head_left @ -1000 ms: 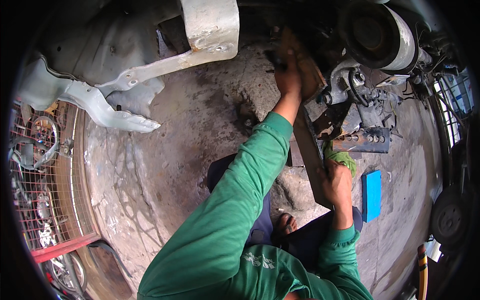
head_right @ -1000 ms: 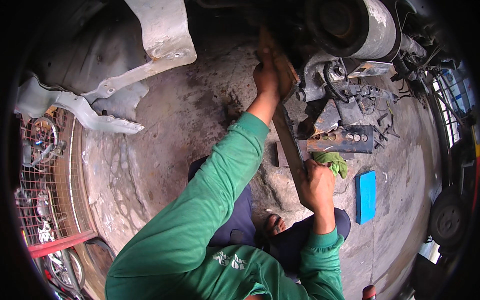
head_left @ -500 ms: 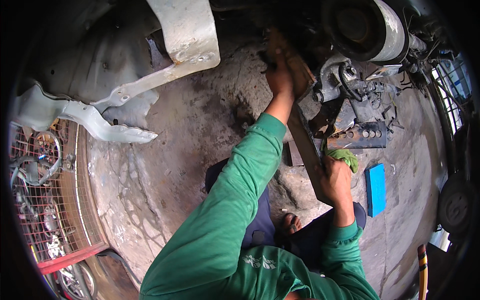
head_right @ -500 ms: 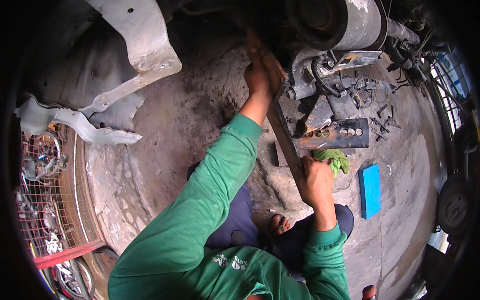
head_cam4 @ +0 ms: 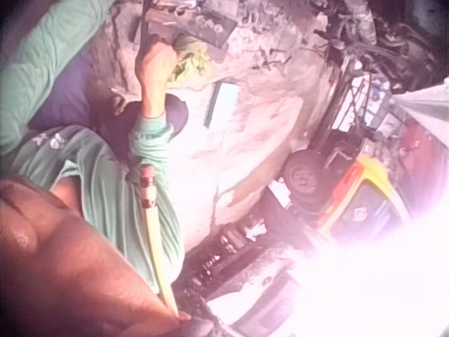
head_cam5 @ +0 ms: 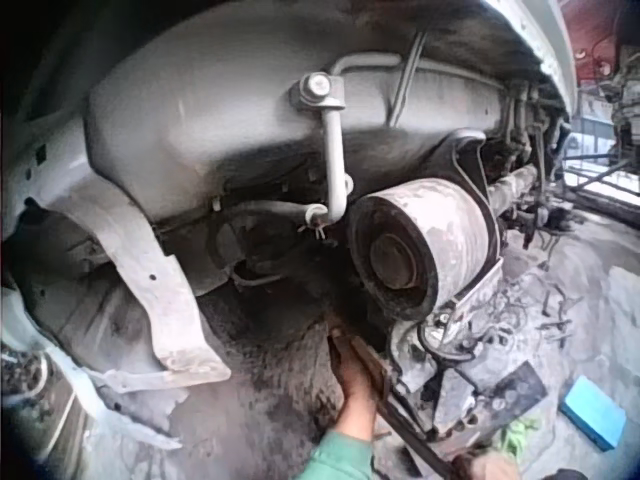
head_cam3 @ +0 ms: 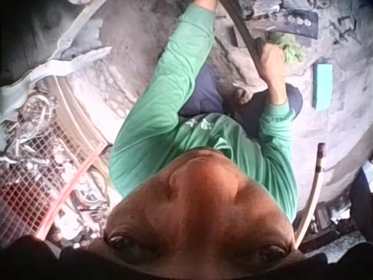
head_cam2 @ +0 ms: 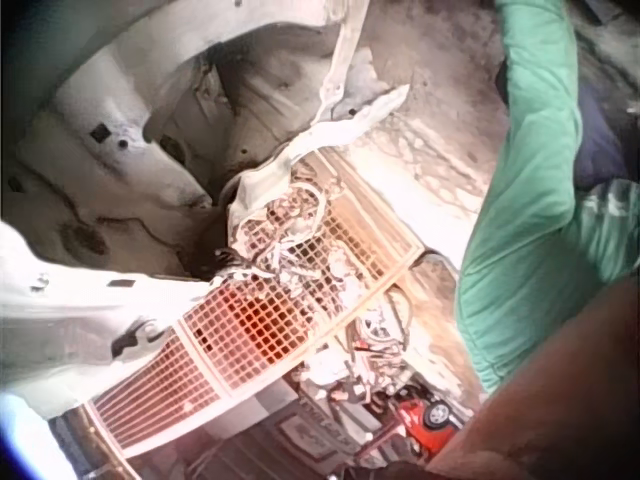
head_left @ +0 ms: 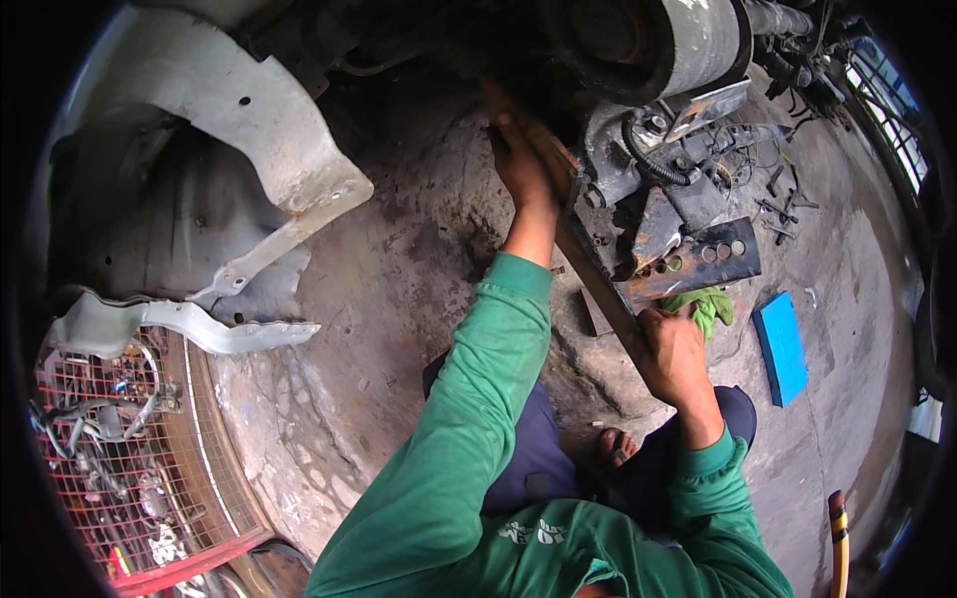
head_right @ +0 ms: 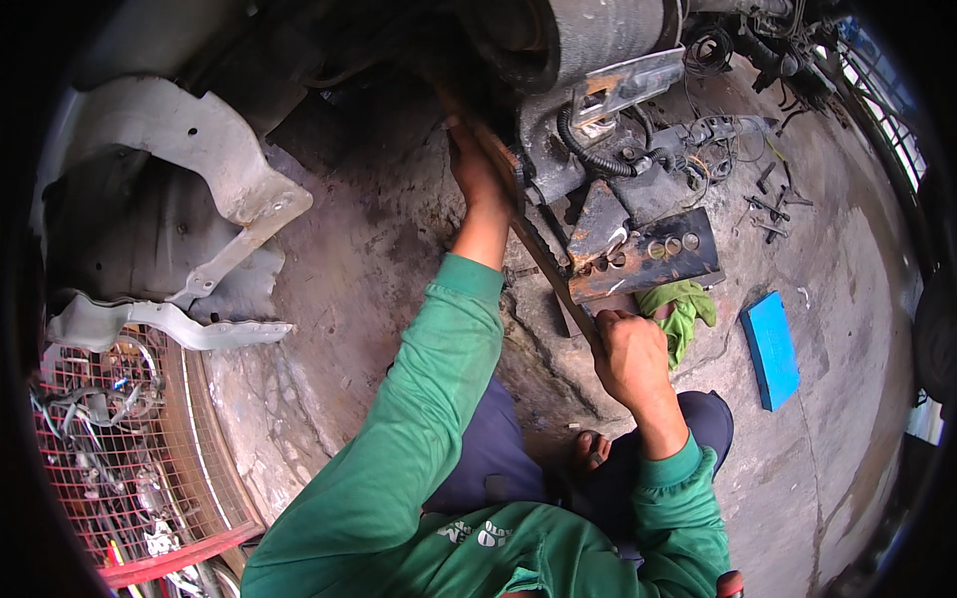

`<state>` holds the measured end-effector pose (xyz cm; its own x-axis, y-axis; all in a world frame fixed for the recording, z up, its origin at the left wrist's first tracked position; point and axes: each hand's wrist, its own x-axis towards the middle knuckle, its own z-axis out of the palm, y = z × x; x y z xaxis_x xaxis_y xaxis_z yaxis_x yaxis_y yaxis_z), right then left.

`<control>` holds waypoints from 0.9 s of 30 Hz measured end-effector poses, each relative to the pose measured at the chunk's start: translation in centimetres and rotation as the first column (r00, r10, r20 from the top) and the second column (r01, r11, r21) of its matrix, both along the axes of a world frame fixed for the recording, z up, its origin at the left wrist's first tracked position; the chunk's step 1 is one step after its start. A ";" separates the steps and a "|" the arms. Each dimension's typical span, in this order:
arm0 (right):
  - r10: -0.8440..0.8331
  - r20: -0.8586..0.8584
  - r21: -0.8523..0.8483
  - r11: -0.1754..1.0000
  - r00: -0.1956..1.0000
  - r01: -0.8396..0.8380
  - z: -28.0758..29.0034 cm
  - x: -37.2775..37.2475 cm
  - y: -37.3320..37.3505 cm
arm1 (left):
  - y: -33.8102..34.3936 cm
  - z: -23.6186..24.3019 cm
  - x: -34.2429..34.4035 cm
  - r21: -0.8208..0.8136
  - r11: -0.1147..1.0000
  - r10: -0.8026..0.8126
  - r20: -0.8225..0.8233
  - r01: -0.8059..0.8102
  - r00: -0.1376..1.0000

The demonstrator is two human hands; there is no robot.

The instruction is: The person positions a metal plate under a vehicle's undercarriage, aligns it with the frame, and uses a pencil to mark the plate for cutting or fitting. The person repeatedly adjusts the plate and marks it while working in a crouched position.

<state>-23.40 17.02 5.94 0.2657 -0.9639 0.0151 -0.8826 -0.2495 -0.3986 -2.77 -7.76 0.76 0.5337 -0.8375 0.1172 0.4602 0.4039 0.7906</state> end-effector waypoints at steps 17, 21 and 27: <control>0.020 0.001 -0.026 0.999 1.000 -0.019 -0.3 0.0 0.2 | -0.4 0.1 0.0 0.000 0.999 0.052 -0.027 -0.052 0.998; 0.017 -0.003 -0.032 0.999 1.000 -0.017 -0.5 -0.3 0.1 | -0.5 -0.1 -0.3 0.005 1.000 0.020 -0.046 -0.020 0.999; 0.018 0.002 -0.031 0.999 1.000 -0.018 -0.3 0.0 0.2 | -0.1 0.4 0.1 0.005 1.000 0.002 -0.044 -0.002 0.999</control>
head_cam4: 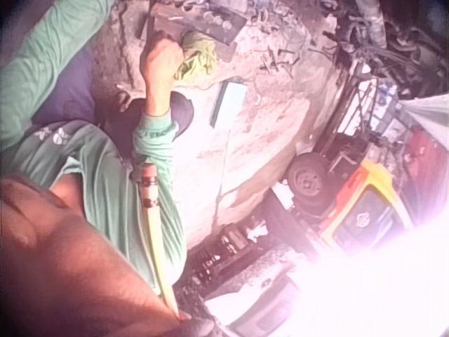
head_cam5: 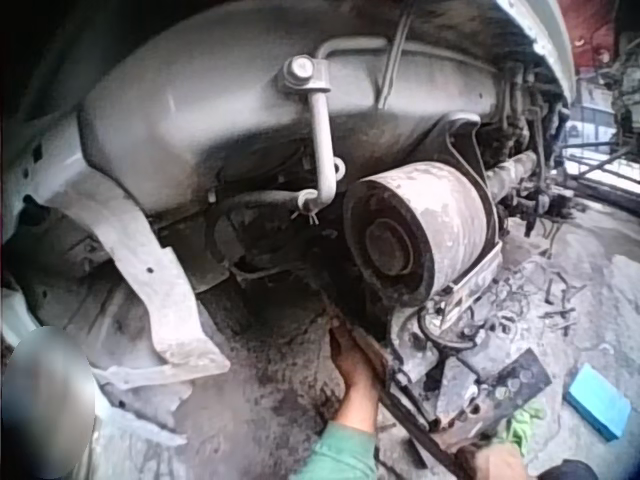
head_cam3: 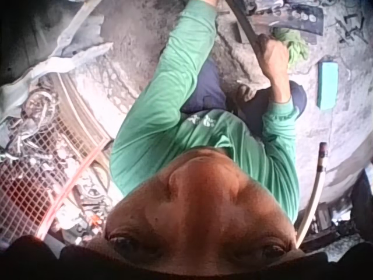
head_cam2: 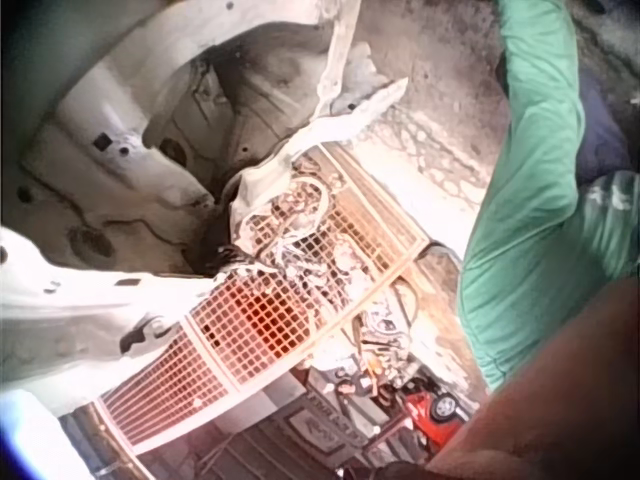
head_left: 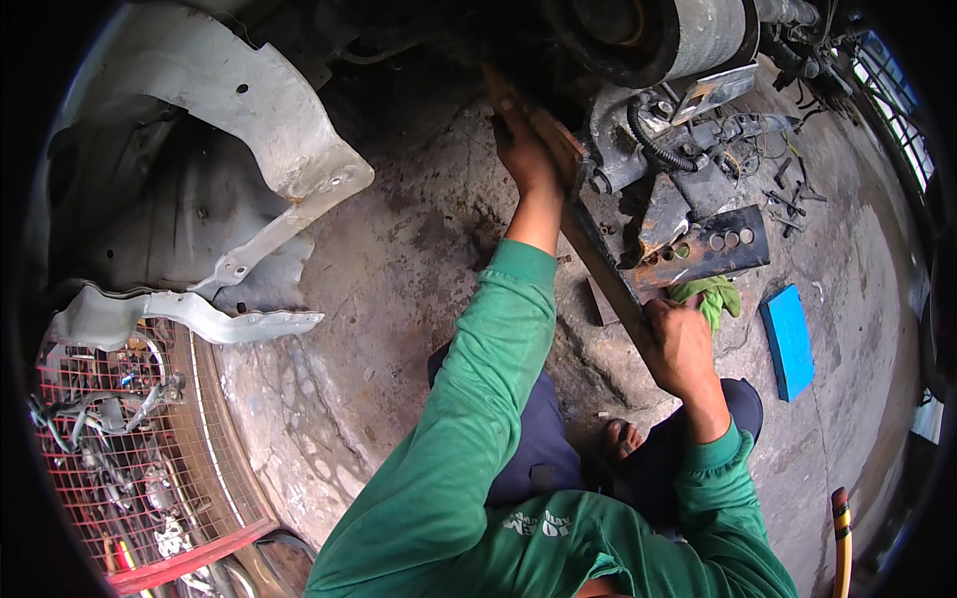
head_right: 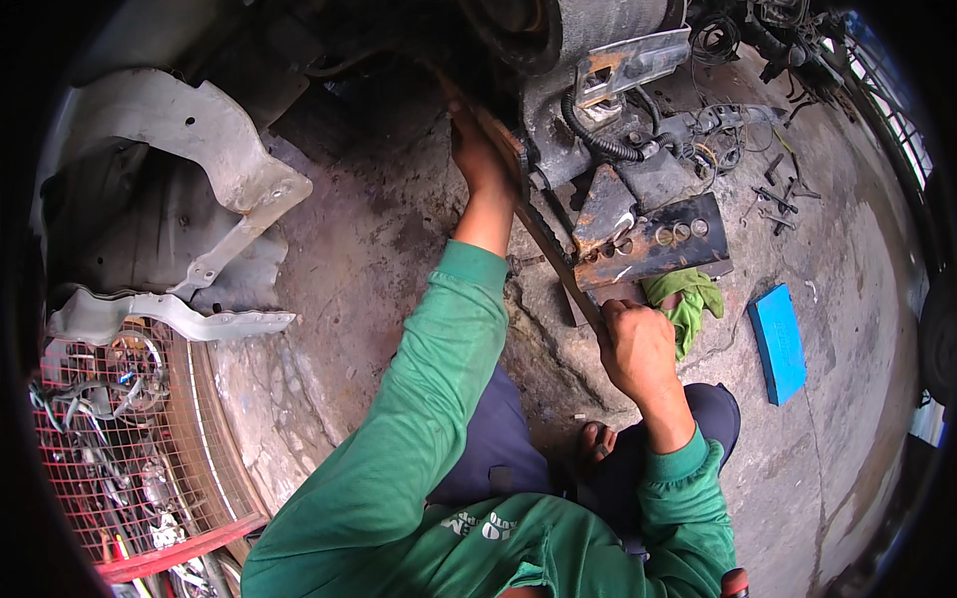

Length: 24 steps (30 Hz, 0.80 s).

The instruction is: The person positions a metal plate under a vehicle's undercarriage, aligns it with the frame, and uses a pencil to mark the plate for cutting or fitting. The person repeatedly adjusts the plate and marks it while working in a crouched position.

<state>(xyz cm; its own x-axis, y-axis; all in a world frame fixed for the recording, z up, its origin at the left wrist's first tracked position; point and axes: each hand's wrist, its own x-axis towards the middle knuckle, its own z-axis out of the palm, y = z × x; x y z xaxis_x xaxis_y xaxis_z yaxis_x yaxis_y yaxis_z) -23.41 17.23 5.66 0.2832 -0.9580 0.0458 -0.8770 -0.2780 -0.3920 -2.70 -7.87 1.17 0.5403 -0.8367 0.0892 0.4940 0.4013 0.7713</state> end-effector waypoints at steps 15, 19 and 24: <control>0.001 0.029 0.003 1.000 1.000 -0.001 0.2 0.0 -0.1 | 0.8 0.9 -0.2 -0.041 0.999 0.031 0.040 -0.029 0.999; 0.000 0.051 -0.005 1.000 0.999 0.000 0.4 0.0 0.0 | 0.6 0.7 0.1 0.015 0.999 -0.033 0.010 0.033 0.999; -0.002 0.039 -0.006 1.000 0.999 0.002 0.1 -0.2 -0.2 | 0.9 1.2 -0.6 -0.050 0.999 -0.009 0.014 0.009 1.000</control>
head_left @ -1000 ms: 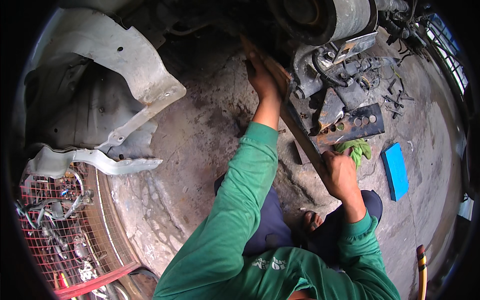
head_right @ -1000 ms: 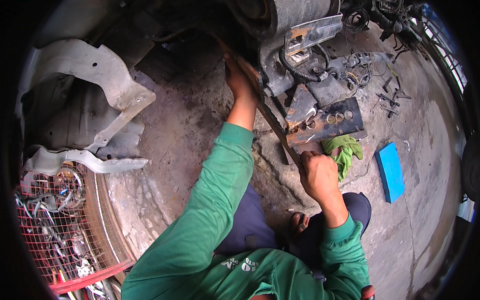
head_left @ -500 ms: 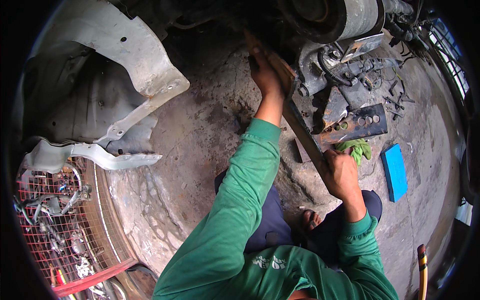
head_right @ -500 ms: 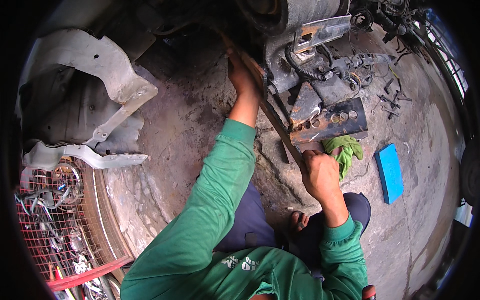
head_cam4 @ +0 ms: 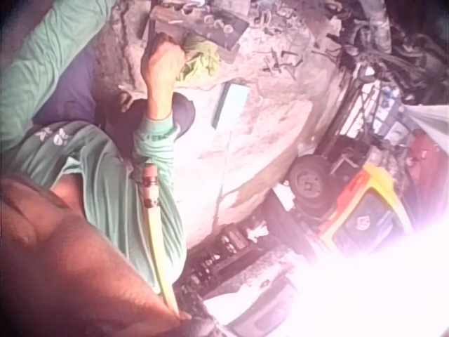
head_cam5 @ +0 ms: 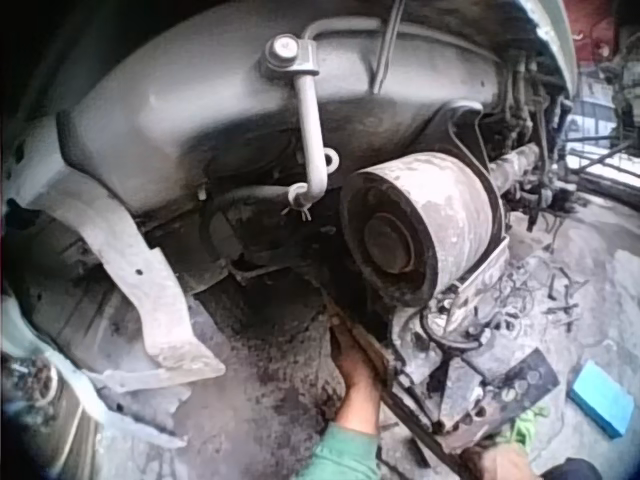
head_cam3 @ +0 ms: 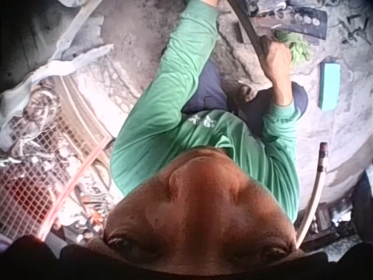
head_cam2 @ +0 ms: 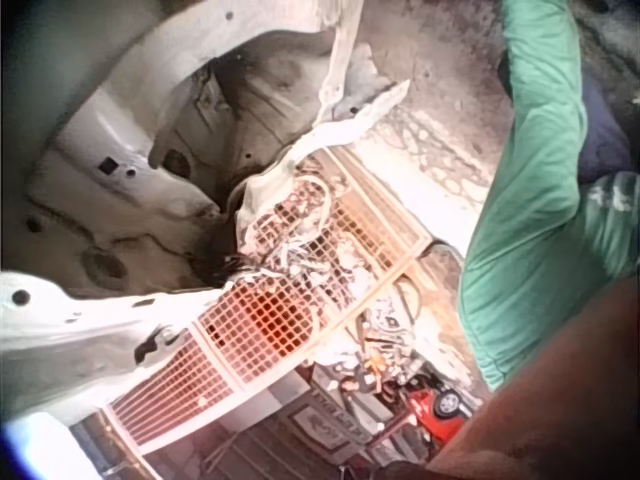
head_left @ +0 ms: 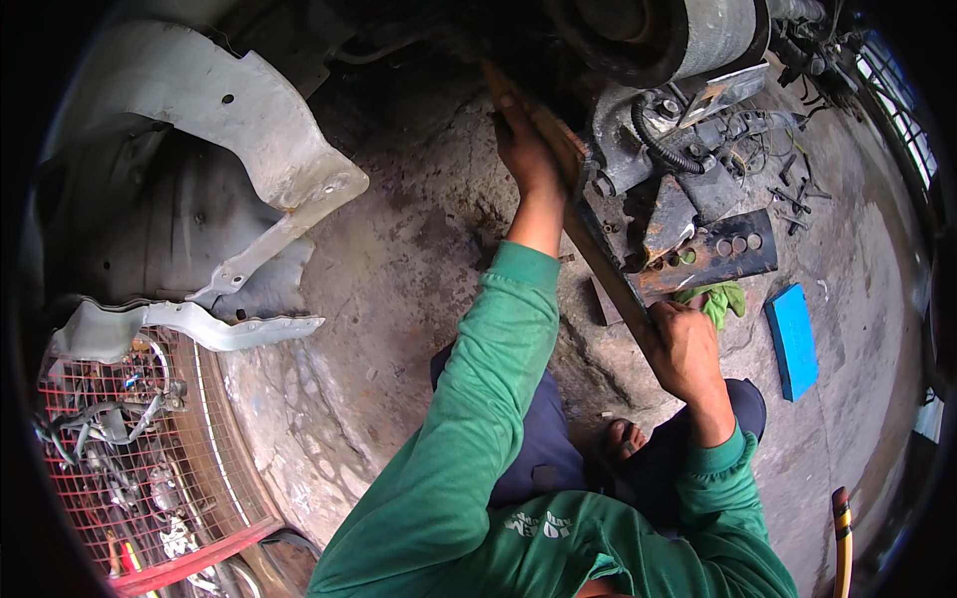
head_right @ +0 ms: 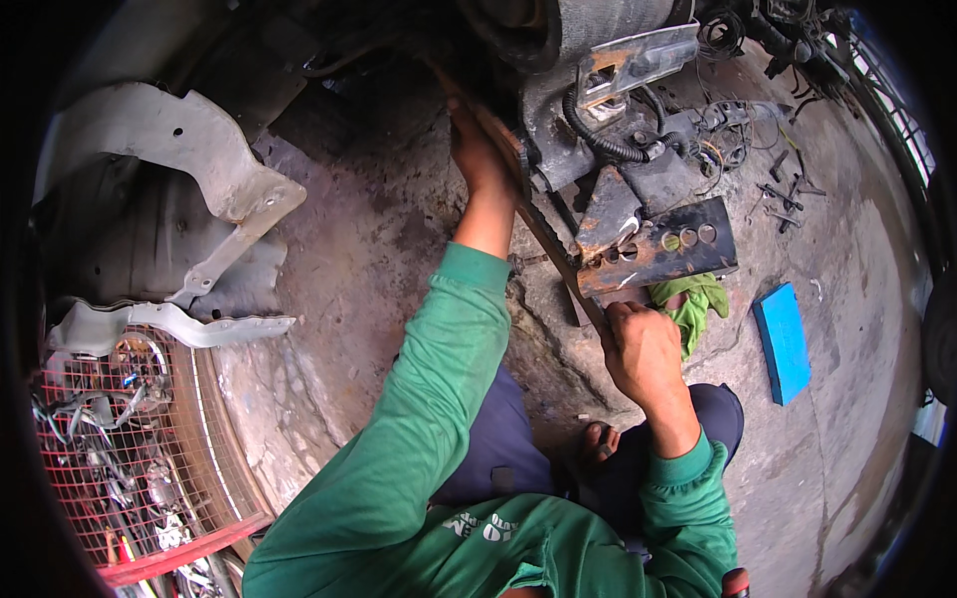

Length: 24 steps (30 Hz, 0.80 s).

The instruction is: The person positions a metal plate under a vehicle's undercarriage, aligns it with the frame, and uses a pencil to mark the plate for cutting or fitting. The person repeatedly adjusts the plate and marks it while working in a crouched position.

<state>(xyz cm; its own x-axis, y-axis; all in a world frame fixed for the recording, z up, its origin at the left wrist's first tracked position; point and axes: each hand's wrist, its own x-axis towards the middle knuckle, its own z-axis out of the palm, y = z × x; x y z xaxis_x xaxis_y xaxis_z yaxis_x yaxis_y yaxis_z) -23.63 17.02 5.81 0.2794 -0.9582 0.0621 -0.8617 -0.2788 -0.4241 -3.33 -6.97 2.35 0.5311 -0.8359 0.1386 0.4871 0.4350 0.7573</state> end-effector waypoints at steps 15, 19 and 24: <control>0.039 0.087 0.026 0.999 0.995 -0.041 -1.1 -2.0 -0.6 | 1.4 1.8 -1.2 0.159 0.987 -0.004 0.005 0.003 1.000; 0.038 0.162 0.027 0.999 0.986 -0.043 -1.7 -3.9 -0.8 | -0.9 -0.5 -2.3 0.062 0.998 0.011 0.009 -0.011 1.000; 0.163 0.298 0.040 0.982 0.941 -0.183 -2.9 0.3 0.0 | -0.4 -9.8 11.8 0.124 0.992 0.000 0.100 -0.013 0.995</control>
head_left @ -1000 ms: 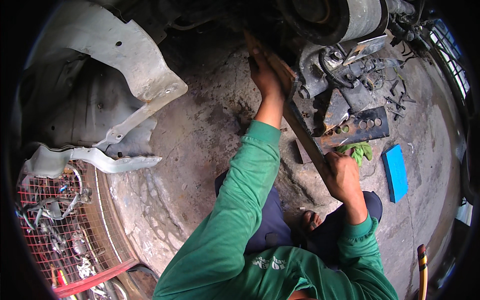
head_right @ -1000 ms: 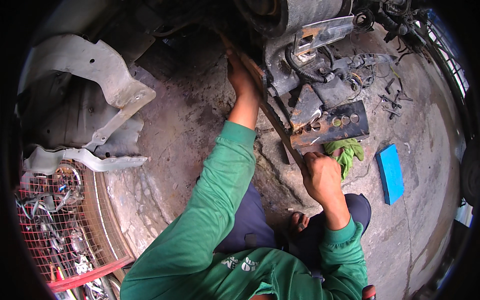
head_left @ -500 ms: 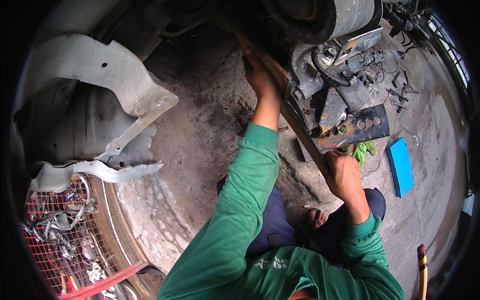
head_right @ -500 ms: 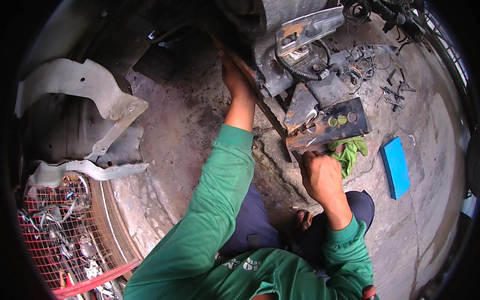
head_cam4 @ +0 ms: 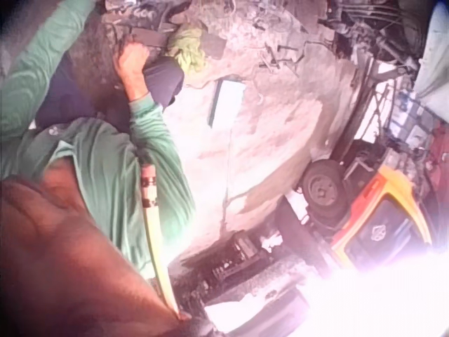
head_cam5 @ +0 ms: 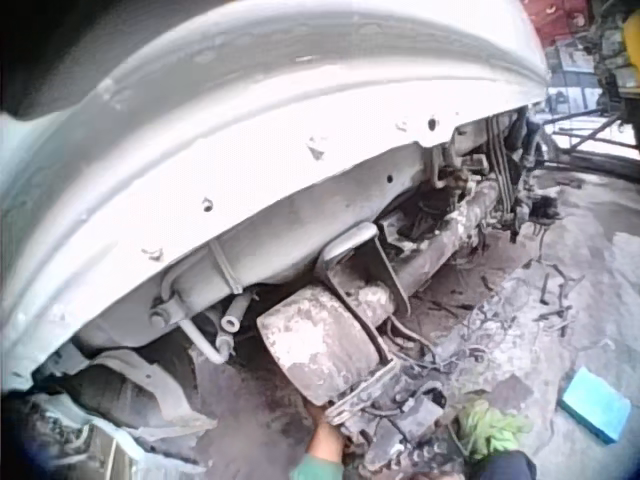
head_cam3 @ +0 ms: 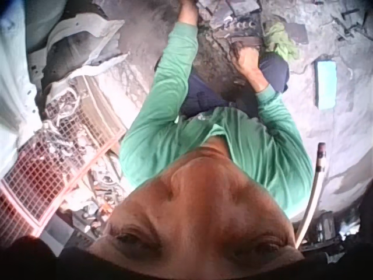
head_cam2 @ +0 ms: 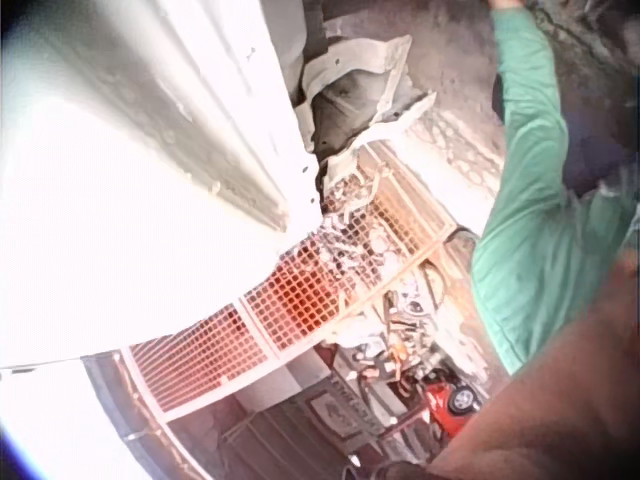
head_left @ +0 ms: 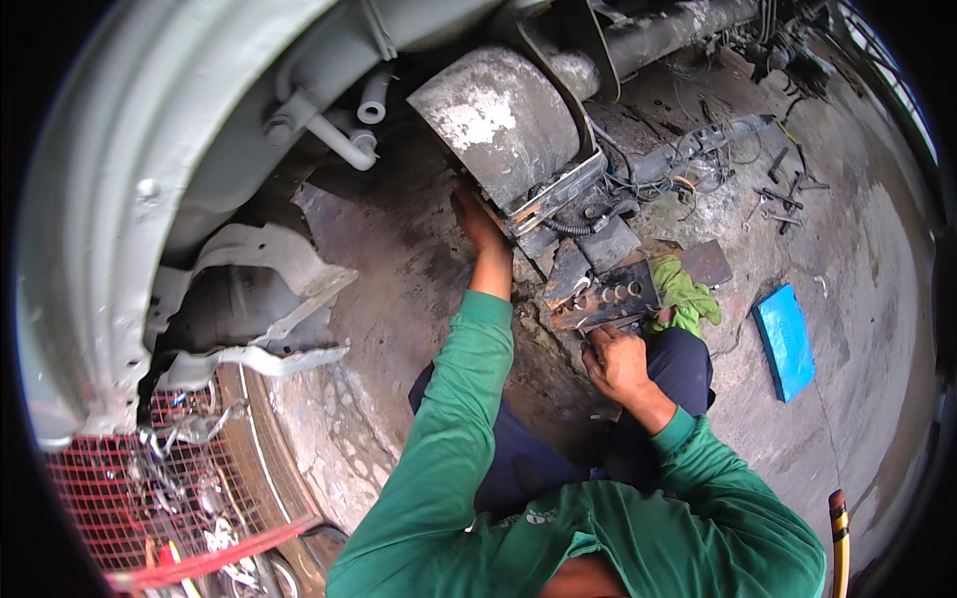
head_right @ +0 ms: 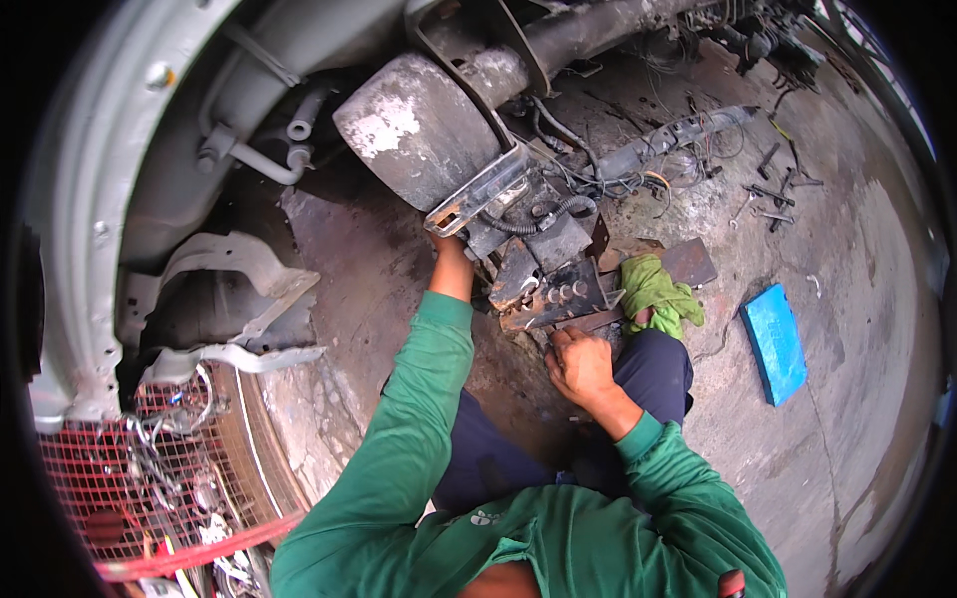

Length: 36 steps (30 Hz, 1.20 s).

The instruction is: The person positions a metal plate under a vehicle's undercarriage, aligns it with the frame, and uses a pencil to mark the plate for cutting or fitting. The person repeatedly adjusts the plate and marks it while working in a crouched position.

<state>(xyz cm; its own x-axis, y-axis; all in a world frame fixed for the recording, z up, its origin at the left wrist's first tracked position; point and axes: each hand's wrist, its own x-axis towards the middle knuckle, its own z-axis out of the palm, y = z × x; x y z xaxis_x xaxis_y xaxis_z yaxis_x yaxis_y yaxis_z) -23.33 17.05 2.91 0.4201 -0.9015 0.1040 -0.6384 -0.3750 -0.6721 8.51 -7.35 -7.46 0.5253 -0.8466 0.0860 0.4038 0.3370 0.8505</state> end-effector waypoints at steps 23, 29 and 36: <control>0.033 -0.124 -0.041 0.998 0.992 -0.039 0.7 -3.5 -1.7 | 0.8 9.2 -11.7 0.227 0.974 0.051 -0.165 -0.012 0.985; 0.061 -0.176 -0.092 0.993 0.983 -0.078 1.0 -3.2 -1.5 | 2.1 8.1 -9.0 0.215 0.960 -0.053 -0.491 0.180 0.869; 0.227 -0.147 -0.088 0.966 0.963 -0.241 0.7 0.3 0.6 | 7.4 1.8 -0.7 -0.609 0.552 -0.820 -0.520 0.570 0.239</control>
